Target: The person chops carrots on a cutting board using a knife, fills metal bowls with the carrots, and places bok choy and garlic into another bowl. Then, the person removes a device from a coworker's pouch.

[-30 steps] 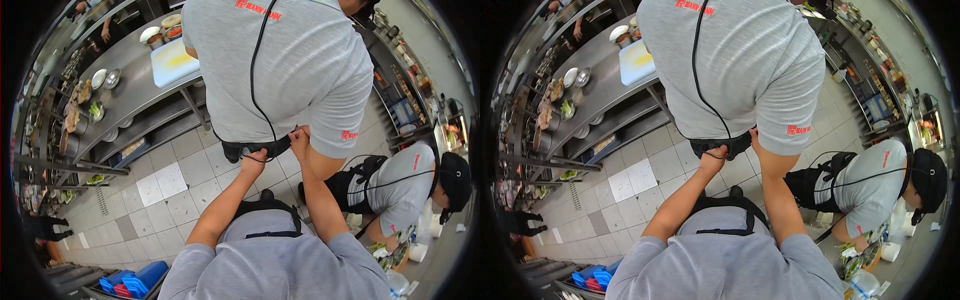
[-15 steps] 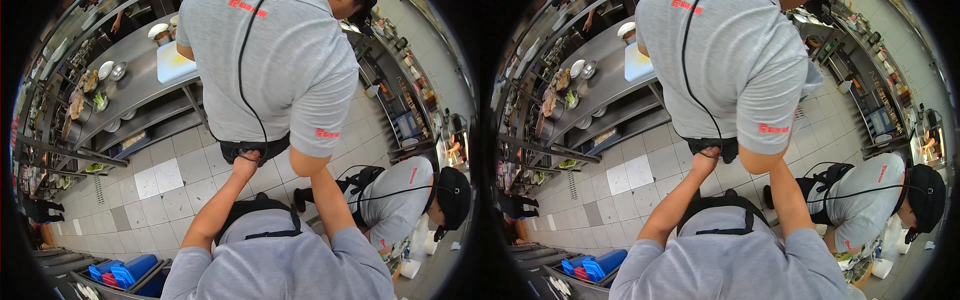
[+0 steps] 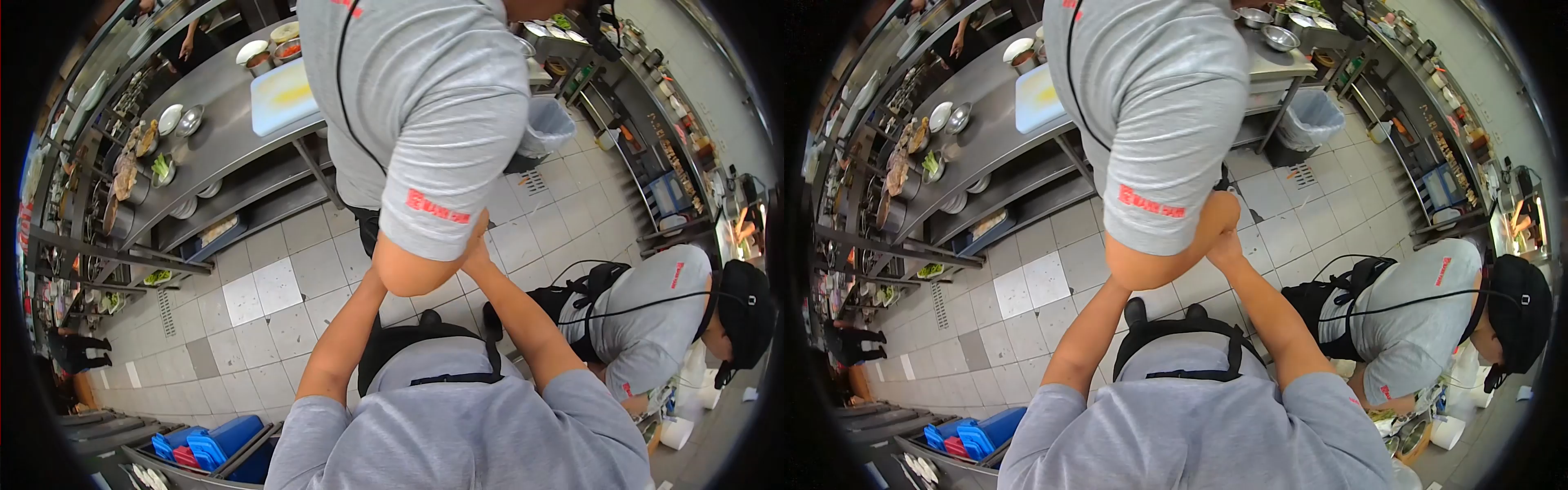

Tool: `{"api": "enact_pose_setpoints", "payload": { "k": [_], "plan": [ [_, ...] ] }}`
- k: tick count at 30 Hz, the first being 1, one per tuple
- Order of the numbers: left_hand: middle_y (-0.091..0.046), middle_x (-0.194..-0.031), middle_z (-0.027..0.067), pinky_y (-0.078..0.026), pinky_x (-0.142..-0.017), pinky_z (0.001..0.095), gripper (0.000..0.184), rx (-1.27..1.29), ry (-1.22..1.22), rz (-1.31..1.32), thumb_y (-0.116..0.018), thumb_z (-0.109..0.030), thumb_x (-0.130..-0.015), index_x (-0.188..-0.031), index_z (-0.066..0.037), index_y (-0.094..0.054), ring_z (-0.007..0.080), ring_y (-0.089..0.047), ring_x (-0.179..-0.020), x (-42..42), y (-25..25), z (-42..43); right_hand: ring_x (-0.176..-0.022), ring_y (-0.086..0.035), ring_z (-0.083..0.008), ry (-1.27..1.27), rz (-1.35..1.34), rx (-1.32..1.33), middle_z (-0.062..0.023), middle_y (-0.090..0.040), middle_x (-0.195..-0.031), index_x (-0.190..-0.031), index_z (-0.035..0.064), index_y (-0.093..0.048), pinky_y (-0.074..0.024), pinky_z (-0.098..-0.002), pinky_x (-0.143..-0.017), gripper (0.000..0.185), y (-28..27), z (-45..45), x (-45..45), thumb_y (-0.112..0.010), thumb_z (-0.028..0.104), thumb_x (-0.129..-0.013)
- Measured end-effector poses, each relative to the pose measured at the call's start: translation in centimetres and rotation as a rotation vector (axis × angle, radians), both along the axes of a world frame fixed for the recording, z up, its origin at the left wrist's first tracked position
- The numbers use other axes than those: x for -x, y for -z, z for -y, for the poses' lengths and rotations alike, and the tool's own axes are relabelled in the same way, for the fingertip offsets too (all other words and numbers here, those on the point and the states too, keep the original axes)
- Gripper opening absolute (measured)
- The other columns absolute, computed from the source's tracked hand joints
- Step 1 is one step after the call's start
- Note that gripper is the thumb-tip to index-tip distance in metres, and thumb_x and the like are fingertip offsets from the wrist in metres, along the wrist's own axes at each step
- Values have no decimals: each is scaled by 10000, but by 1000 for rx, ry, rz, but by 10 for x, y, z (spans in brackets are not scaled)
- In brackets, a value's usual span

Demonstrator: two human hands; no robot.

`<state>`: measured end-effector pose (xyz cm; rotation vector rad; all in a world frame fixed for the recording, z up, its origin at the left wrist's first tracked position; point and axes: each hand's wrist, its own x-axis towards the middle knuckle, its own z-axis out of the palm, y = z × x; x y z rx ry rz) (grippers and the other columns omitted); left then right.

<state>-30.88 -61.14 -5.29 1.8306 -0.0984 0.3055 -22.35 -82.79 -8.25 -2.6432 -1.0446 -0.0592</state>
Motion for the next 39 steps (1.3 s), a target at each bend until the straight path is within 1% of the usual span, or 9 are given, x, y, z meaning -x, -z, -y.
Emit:
{"api": "enact_pose_setpoints", "payload": {
  "k": [3,12,15,22,26,28,31,35,39],
  "plan": [
    [-608,-1183,131,-474,-875,449,366,-179,-70,-15,-518,-262,-926,-1250,-108,-593,345,-574,-1092,-1,11,10,-1383,-380,-362,-39,202,5,-156,-457,-1465,-1428,68,-431,-292,-501,-1139,558,20,3,-21,-507,322,-937],
    [-542,-1323,92,-416,-951,431,386,-937,-71,-271,-507,-230,-915,-1282,-126,-561,280,-519,-1219,-3,11,12,-1344,-412,-360,0,-69,-188,-158,-487,-1421,-1392,63,-460,-316,-488,-1107,540,7,3,-56,-529,327,-926],
    [-614,-1198,76,-431,-868,446,253,-926,-289,-47,-516,-194,-884,-1082,-114,-652,288,-539,-1189,4,20,23,-1331,-422,-359,16,-129,-209,-159,-496,-1406,-1380,61,-470,-325,-484,-1096,534,0,7,-71,-536,329,-922],
    [-527,-1308,104,-349,-1036,485,421,-595,-398,-42,-571,-71,-815,-1236,-71,-591,308,-412,-1332,22,24,40,-1301,-447,-357,-39,-216,-148,-160,-519,-1372,-1351,57,-493,-344,-474,-1071,521,-6,-12,-81,-552,333,-913],
    [-550,-1263,93,-367,-1033,485,387,-598,-475,73,-628,-100,-817,-1204,-100,-609,341,-440,-1297,27,26,31,-1283,-461,-356,-57,-252,-106,-161,-533,-1352,-1335,55,-506,-355,-468,-1057,514,-5,-23,-79,-562,336,-909],
    [-559,-1236,106,-397,-1004,461,393,-265,-574,175,-650,-47,-781,-1170,-96,-621,351,-473,-1248,28,30,33,-1274,-468,-355,-52,-264,-92,-162,-539,-1342,-1327,54,-512,-360,-466,-1050,510,-4,-20,-78,-567,337,-906],
    [-568,-1210,114,-446,-934,441,379,-156,-606,141,-667,-30,-754,-1127,-88,-627,349,-535,-1136,24,27,27,-1261,-478,-354,-30,-281,-85,-163,-549,-1327,-1315,52,-522,-369,-462,-1039,505,-4,-17,-77,-574,339,-902],
    [-629,-1042,88,-525,-701,437,186,-393,-539,213,-663,-71,-744,-930,-67,-661,318,-624,-811,-3,11,-6,-1244,-492,-353,-11,-297,-83,-164,-562,-1308,-1299,50,-535,-380,-456,-1025,498,-3,-16,-79,-583,341,-898],
    [-633,-1004,84,-520,-675,441,138,-636,-323,-65,-590,-130,-820,-904,-71,-683,311,-628,-815,-30,12,-22,-1227,-506,-352,-6,-311,-79,-165,-576,-1288,-1282,47,-548,-391,-450,-1010,491,-1,-24,-80,-593,343,-893]
  ]
}}
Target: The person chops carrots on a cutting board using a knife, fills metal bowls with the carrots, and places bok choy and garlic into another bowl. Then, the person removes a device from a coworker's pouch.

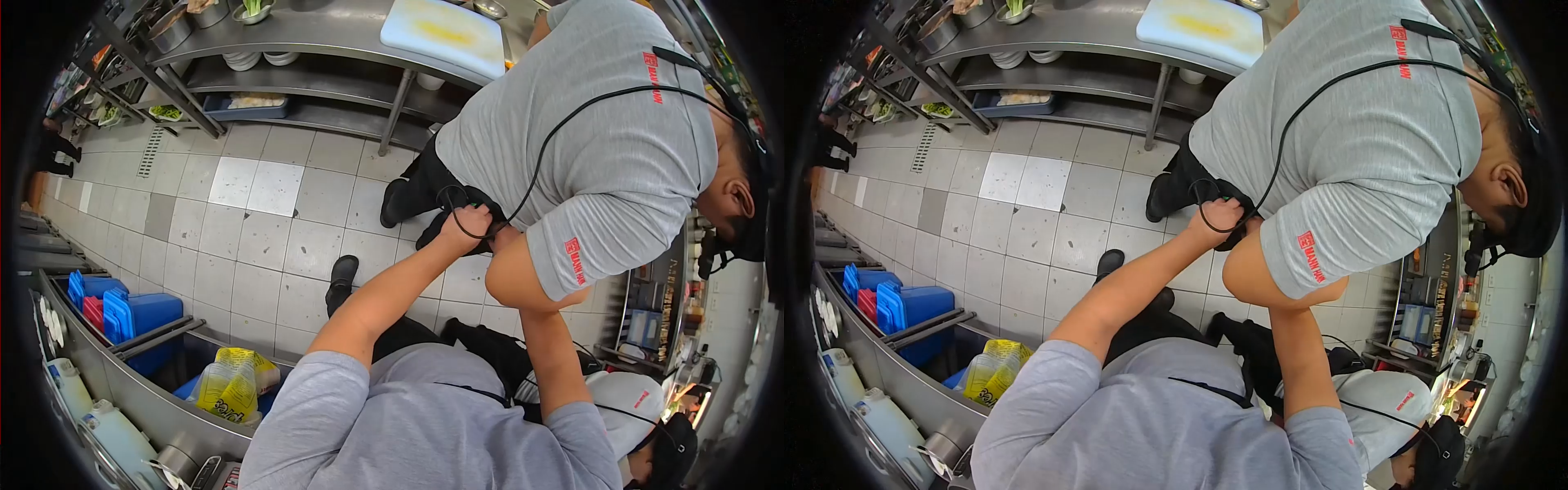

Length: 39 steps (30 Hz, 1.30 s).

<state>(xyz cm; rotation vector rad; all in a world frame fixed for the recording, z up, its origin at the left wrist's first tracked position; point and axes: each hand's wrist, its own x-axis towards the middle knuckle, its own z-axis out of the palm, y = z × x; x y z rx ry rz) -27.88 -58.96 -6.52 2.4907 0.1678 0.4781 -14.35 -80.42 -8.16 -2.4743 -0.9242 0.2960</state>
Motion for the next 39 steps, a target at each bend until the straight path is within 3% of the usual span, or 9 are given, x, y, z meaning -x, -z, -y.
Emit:
{"api": "enact_pose_setpoints", "payload": {
  "k": [7,17,27,31,34,35,37,38,39],
  "plan": [
    [-648,-1024,20,-415,-770,389,239,-341,17,-206,-521,-240,-882,-934,-171,-744,242,-549,-1008,-18,-21,4,-1196,-531,-350,-3,-21,30,-166,-599,-1253,-1254,43,-571,-410,-441,-985,480,-2,-13,-7,-609,348,-884],
    [-587,-1018,48,-456,-732,416,142,-240,191,-116,-584,-169,-832,-850,-148,-723,280,-556,-945,-9,-4,-2,-1153,-565,-347,91,-54,138,-169,-632,-1204,-1214,38,-604,-438,-427,-950,466,-16,-7,-30,-633,354,-872],
    [-538,-1002,66,-538,-673,407,130,-56,193,-42,-604,-131,-800,-926,-122,-636,270,-591,-869,-17,11,2,-1109,-600,-344,156,-110,230,-171,-665,-1155,-1173,32,-637,-465,-413,-914,454,-24,-8,-38,-657,360,-860],
    [-508,-1100,118,-541,-698,411,201,203,215,214,-644,-49,-759,-952,-72,-596,306,-586,-899,-1,2,-17,-1092,-614,-343,167,-137,263,-172,-678,-1135,-1157,30,-650,-476,-407,-900,449,-22,-6,-44,-666,362,-855],
    [-464,-1181,145,-531,-666,354,321,669,-4,343,-722,-28,-745,-1015,-56,-551,278,-584,-932,25,19,7,-1079,-625,-342,154,-162,289,-173,-688,-1120,-1145,28,-660,-484,-403,-889,446,-19,-6,-49,-673,364,-851],
    [-466,-1177,118,-525,-658,320,428,1089,-149,150,-786,-136,-794,-1112,-71,-507,225,-580,-968,27,41,28,-1075,-628,-342,164,-170,323,-173,-691,-1115,-1141,27,-663,-487,-402,-886,445,-18,-7,-49,-676,365,-850],
    [-458,-1244,90,-526,-638,299,661,1469,-465,-188,-831,-263,-793,-1283,-78,-428,183,-568,-1004,11,110,63,-1005,-658,-323,219,-185,463,-166,-714,-1039,-1081,24,-693,-503,-398,-851,461,-27,-19,-47,-718,396,-809],
    [-453,-1293,85,-523,-767,343,839,1765,-476,-409,-844,-326,-783,-1403,-94,-327,197,-541,-1075,16,44,32,-1005,-658,-323,220,-184,467,-166,-714,-1039,-1081,24,-693,-503,-398,-851,461,-24,-16,-48,-718,396,-809],
    [-453,-1293,85,-523,-767,343,839,1768,-478,-407,-844,-326,-783,-1403,-94,-327,197,-541,-1075,8,47,32,-967,-672,-338,149,-131,539,-165,-719,-1015,-1052,21,-700,-515,-396,-835,460,-15,-13,-51,-760,347,-734]
  ]
}}
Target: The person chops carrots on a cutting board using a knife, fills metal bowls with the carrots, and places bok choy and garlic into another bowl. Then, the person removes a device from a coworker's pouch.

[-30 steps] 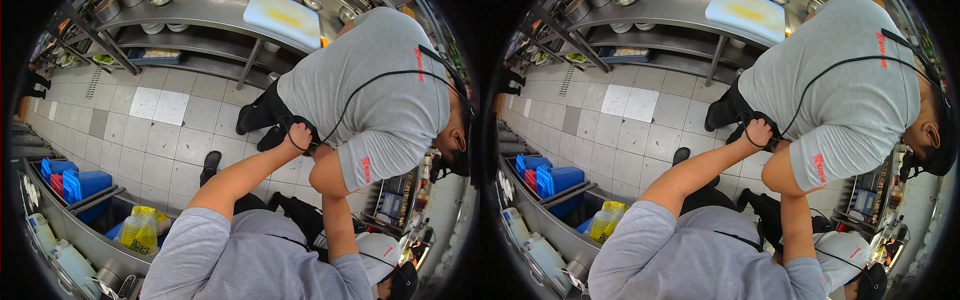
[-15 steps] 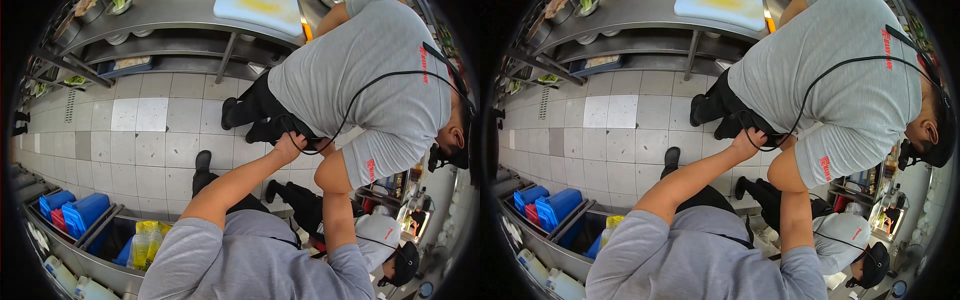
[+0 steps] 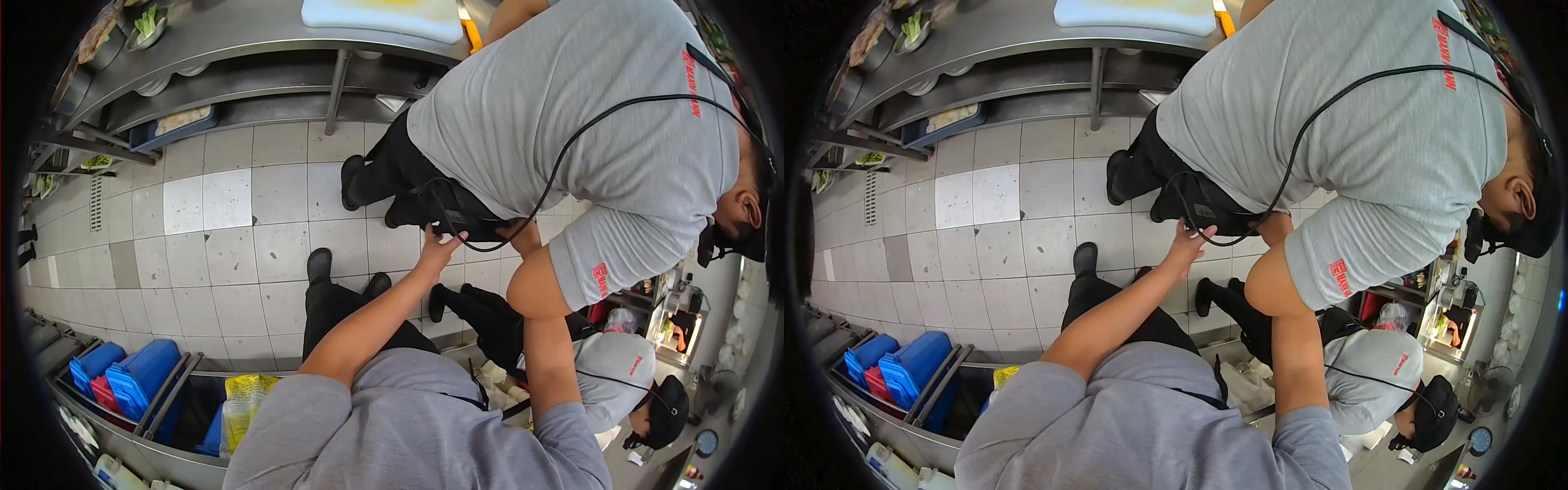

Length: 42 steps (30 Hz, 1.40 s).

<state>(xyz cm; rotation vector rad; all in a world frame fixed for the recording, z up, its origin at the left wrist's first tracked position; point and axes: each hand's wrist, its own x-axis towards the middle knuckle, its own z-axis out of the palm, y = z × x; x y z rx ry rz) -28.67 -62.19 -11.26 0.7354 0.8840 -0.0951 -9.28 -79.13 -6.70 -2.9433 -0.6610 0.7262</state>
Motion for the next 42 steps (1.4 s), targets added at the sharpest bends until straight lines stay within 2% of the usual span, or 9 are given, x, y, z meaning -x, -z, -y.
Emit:
{"api": "enact_pose_setpoints", "payload": {
  "k": [3,9,12,16,20,22,28,34,42],
  "plan": [
    [-433,-1362,91,-380,-1001,424,931,179,-164,326,-855,-274,-771,-1470,-136,-255,220,-448,-1219,-29,4,17,-902,-683,-355,-148,55,62,-170,-719,-957,-994,25,-707,-526,-397,-794,437,4,3,0,-797,296,-664],
    [-580,-1159,41,-479,-789,326,744,110,-475,318,-836,-185,-788,-1368,-144,-372,151,-575,-997,-49,14,59,-842,-684,-359,-153,-27,30,-176,-714,-901,-949,57,-715,-532,-414,-750,355,-28,2,14,-763,323,-720],
    [-486,-1286,91,-384,-1040,313,819,304,-429,430,-814,-89,-793,-1413,-43,-282,207,-477,-1195,-45,6,53,-845,-692,-361,-182,-40,67,-187,-714,-893,-952,70,-725,-543,-424,-755,346,-5,16,-1,-749,340,-737],
    [-497,-1256,89,-433,-992,346,774,225,-420,366,-805,-75,-796,-1392,-56,-311,198,-509,-1151,-43,-8,57,-840,-696,-364,-260,-71,79,-193,-714,-888,-930,38,-721,-549,-433,-754,368,-19,14,-2,-752,348,-734],
    [-521,-1245,70,-484,-903,393,670,298,-285,344,-788,-139,-825,-1344,-124,-364,200,-549,-1122,-36,-20,40,-868,-683,-370,-229,-92,79,-174,-715,-864,-902,42,-730,-533,-442,-807,385,-39,-1,7,-763,382,-726],
    [-528,-1243,65,-494,-881,413,638,289,-223,344,-784,-172,-836,-1328,-146,-378,204,-557,-1122,-31,-17,39,-930,-651,-373,-363,187,374,-146,-715,-852,-867,46,-739,-496,-460,-884,392,-60,-18,24,-776,405,-713],
    [-590,-1239,22,-466,-933,486,596,383,-238,339,-773,-309,-861,-1336,-216,-426,225,-571,-1140,-30,-11,35,-848,-639,-363,-596,308,235,-191,-672,-787,-707,18,-703,-447,-457,-958,421,-49,-2,17,-778,431,-673],
    [-580,-1251,29,-444,-948,505,530,526,-251,351,-686,-428,-915,-1329,-220,-429,246,-564,-1145,-27,-17,30,-869,-626,-360,-603,251,214,-187,-660,-796,-742,9,-697,-454,-465,-871,363,-26,2,17,-744,366,-697],
    [-487,-1329,86,-487,-839,479,963,45,-462,286,-774,-268,-853,-1529,-176,-95,244,-544,-1136,-34,-41,36,-765,-573,-391,-534,389,135,-174,-598,-771,-763,-9,-661,-449,-470,-778,451,-34,11,9,-776,409,-640]
  ]
}}
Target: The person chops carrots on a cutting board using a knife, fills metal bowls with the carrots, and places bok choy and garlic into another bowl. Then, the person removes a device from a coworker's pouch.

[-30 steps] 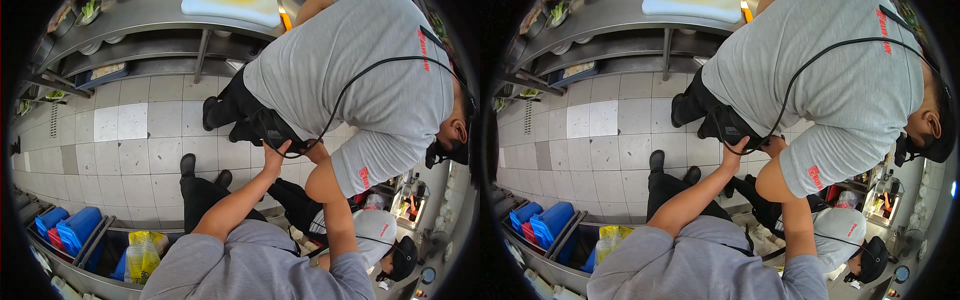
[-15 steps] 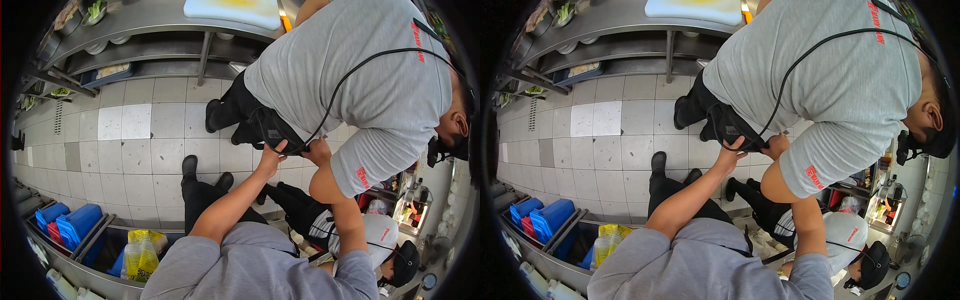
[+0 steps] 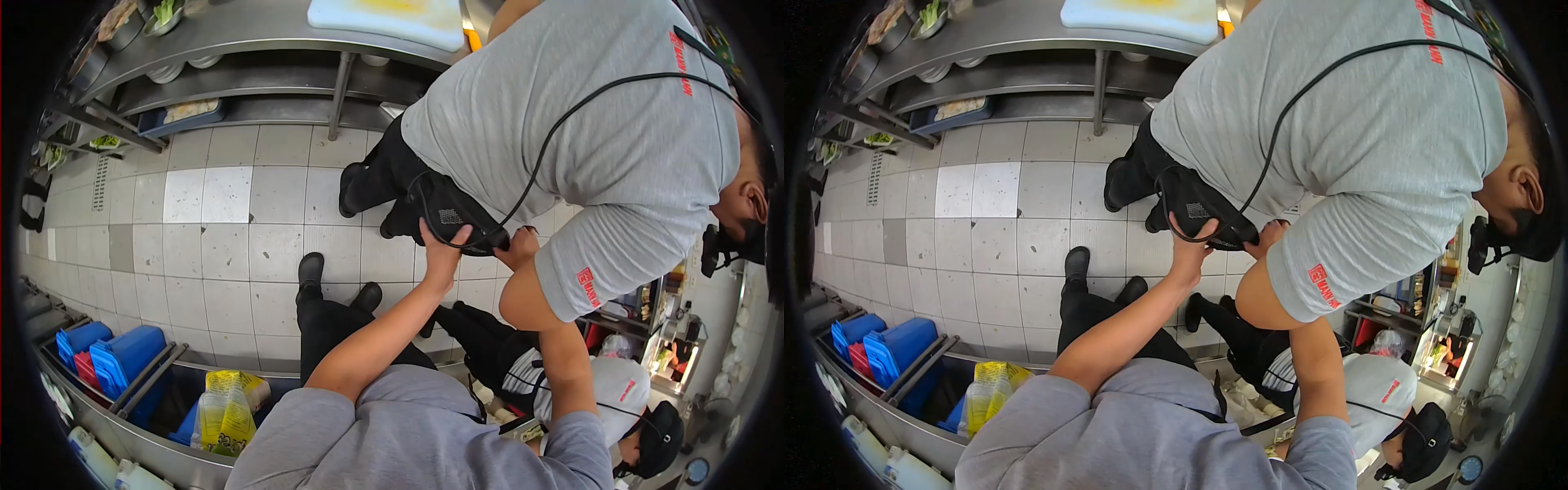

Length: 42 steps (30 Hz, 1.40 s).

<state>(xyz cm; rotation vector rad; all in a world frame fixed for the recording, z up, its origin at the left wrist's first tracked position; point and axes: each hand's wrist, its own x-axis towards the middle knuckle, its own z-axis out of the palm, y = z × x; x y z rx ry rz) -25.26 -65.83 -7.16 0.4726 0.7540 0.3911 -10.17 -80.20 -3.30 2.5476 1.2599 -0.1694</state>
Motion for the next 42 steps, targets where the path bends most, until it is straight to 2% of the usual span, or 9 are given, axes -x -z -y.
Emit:
{"api": "enact_pose_setpoints", "payload": {
  "k": [5,14,20,25,29,32,35,37,42],
  "plan": [
    [-482,-1293,139,-525,-798,467,1161,-45,-83,-28,-802,-67,-789,-1553,-251,53,257,-576,-1082,-30,10,8,-780,-579,-389,-151,38,-28,-181,-603,-790,-885,-8,-638,-459,-459,-780,482,1,-9,-2,-768,408,-679],
    [-501,-1273,106,-519,-840,454,1025,108,-47,167,-664,8,-878,-1552,-271,56,212,-574,-1084,-21,6,8,-856,-656,-400,91,-77,111,-207,-671,-866,-1079,-4,-618,-504,-488,-776,662,17,-30,-4,-798,474,-657],
    [-498,-1265,101,-525,-813,394,1009,-50,-124,202,-675,-4,-881,-1556,-267,27,202,-576,-1077,-33,34,8,-856,-661,-384,127,-174,-308,-213,-679,-906,-1137,18,-614,-508,-450,-747,809,0,-26,-7,-890,494,-543],
    [-509,-1239,142,-503,-795,251,1038,-256,-69,-30,-759,-85,-842,-1558,-120,-9,166,-595,-971,-32,22,3,-837,-676,-299,293,-412,-819,-122,-694,-917,-1180,7,-596,-515,-359,-754,634,-72,-43,48,-870,338,-715],
    [-512,-1237,125,-493,-780,233,1004,-443,-144,-198,-782,-131,-830,-1538,-55,-74,162,-583,-930,-36,30,7,-966,-656,-279,271,-299,-396,-122,-685,-1043,-1191,3,-591,-520,-346,-822,435,-156,-89,94,-736,247,-862],
    [-527,-1276,130,-505,-840,300,923,-145,-68,86,-764,-277,-857,-1512,-25,-165,197,-598,-998,-10,9,1,-1140,-595,-282,631,-1230,-1324,-144,-648,-1168,-1186,16,-599,-505,-349,-907,314,-123,-54,84,-614,187,-923],
    [-610,-1116,157,-497,-931,363,864,339,400,-136,-717,-476,-861,-1456,0,-311,287,-612,-1057,13,-2,-1,-1256,-518,-279,438,-1081,-1174,-142,-614,-1238,-1200,28,-590,-472,-389,-998,294,-107,-33,86,-497,143,-946],
    [-636,-1020,114,-533,-843,374,686,714,699,307,-640,-607,-872,-1268,-61,-515,233,-642,-946,22,-9,-5,-1257,-523,-316,-33,-671,-788,-129,-620,-1202,-1187,46,-577,-444,-437,-1040,350,-103,-26,94,-624,80,-842],
    [-483,-774,-68,-399,-532,181,195,907,587,428,-574,-297,-1001,-1029,-107,-541,27,-441,-602,20,-26,-10,-1269,-509,-358,-257,-314,-494,-119,-605,-1218,-1145,83,-574,-429,-455,-1059,541,-82,-27,123,-723,-67,-647]
  ]
}}
